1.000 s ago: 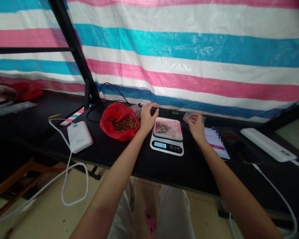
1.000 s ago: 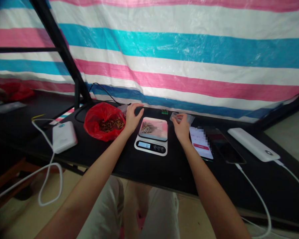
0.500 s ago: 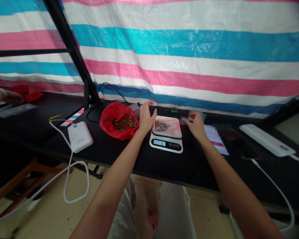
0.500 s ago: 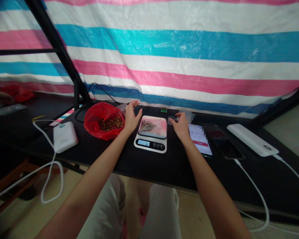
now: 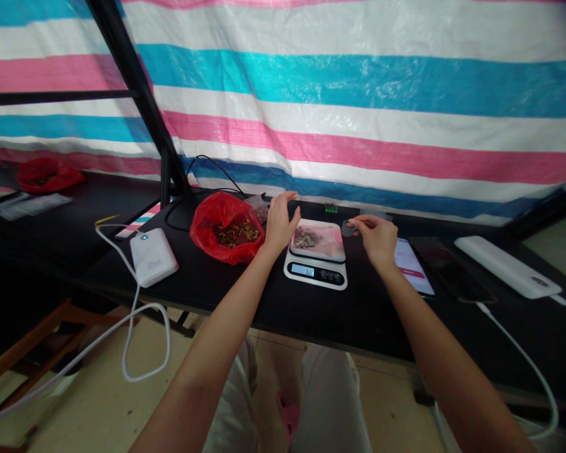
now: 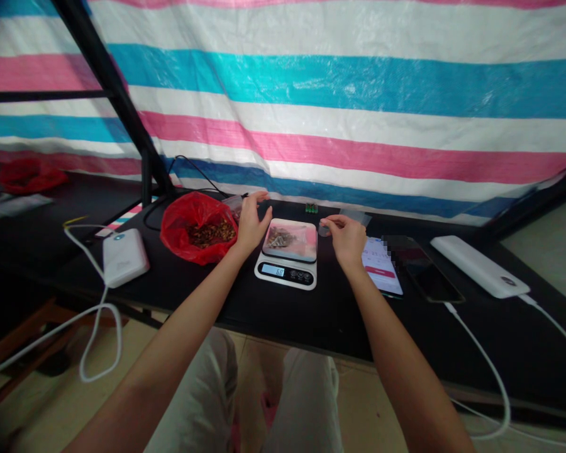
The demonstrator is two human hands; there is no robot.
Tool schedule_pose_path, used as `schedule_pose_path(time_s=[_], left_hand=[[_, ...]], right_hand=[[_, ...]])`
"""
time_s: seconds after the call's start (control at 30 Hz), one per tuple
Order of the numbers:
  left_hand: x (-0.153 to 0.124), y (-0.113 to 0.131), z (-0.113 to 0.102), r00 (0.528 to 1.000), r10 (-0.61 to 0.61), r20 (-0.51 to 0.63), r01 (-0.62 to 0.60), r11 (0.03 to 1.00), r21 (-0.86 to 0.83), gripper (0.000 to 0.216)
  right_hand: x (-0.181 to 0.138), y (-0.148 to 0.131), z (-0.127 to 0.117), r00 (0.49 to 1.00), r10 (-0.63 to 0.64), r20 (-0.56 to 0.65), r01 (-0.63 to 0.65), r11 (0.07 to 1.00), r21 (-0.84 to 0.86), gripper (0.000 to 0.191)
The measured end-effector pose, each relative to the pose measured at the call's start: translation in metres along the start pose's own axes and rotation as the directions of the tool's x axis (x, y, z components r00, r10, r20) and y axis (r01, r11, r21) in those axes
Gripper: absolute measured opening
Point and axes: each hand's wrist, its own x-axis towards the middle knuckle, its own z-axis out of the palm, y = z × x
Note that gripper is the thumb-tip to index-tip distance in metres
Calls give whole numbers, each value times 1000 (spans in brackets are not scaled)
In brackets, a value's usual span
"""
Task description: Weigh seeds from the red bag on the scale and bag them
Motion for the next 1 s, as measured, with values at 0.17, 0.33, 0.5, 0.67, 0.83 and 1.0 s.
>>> schedule_pose_path(time_s=[0.17, 0.33, 0.5, 0.67, 0.83, 1.0], left_hand=[[0, 0, -1, 1000, 13, 29, -14, 1000, 6, 26], [1, 5, -3, 997, 50, 51, -51, 998, 26, 20], [-1, 26, -15, 999, 34, 17, -36, 993, 112, 21], [-20, 39, -67, 928, -127, -350, 215, 950, 227, 23], [-58, 17, -115, 705, -405, -582, 606, 770, 199, 45], [-83, 9, -119, 696, -483, -531, 652, 736, 185, 68]], right_hand=[[-1, -5, -4, 1000, -29, 0, 29, 999, -33, 29], [5, 14, 1, 990, -142, 15, 143, 984, -103, 37], [8, 38, 14, 979, -143, 146, 168, 970, -174, 53], [8, 45, 17, 979, -125, 162, 167, 946, -279, 37], [20, 39, 7, 985, -62, 160, 74, 995, -68, 35], [20, -6, -3, 999, -27, 47, 13, 962, 271, 48]])
